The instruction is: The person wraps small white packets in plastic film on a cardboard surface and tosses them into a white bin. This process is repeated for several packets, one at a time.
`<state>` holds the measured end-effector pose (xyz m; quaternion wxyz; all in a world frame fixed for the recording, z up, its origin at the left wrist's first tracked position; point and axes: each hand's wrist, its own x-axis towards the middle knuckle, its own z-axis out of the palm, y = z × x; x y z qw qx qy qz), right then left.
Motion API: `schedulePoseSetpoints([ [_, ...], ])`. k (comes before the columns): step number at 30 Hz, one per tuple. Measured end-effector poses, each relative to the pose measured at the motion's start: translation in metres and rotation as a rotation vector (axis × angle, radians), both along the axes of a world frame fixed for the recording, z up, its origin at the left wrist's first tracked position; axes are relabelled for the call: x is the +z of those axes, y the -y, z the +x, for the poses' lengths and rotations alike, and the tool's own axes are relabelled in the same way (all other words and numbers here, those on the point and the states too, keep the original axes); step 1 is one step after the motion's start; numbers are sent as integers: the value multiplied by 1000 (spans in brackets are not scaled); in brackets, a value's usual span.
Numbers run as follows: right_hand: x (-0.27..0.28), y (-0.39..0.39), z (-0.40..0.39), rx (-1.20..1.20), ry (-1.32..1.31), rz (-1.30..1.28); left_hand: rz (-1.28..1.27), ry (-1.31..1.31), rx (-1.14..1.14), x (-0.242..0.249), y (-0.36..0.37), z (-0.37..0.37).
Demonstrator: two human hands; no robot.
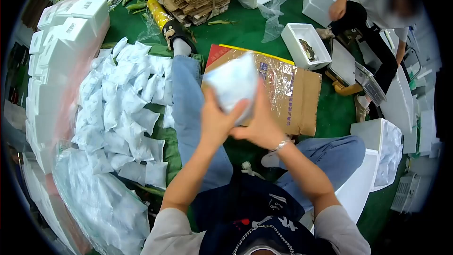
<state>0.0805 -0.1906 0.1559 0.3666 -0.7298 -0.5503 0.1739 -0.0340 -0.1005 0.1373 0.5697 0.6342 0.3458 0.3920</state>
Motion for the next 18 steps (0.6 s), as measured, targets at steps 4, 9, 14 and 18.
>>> schedulePoseSetpoints([
  [4,-29,12,81,-85,-613,19,-361,156,-649,-25,-28,57],
  [9,-93,-26,140,-474,226,-182,396,-965,-255,-108,-60,58],
  [14,-138,-31,166,-314,370,-150,552,-1143,-352,-157,-75,57],
  [18,-139,-13,153,-133,448,-174,-174,-662,-516,-144,-102,73],
])
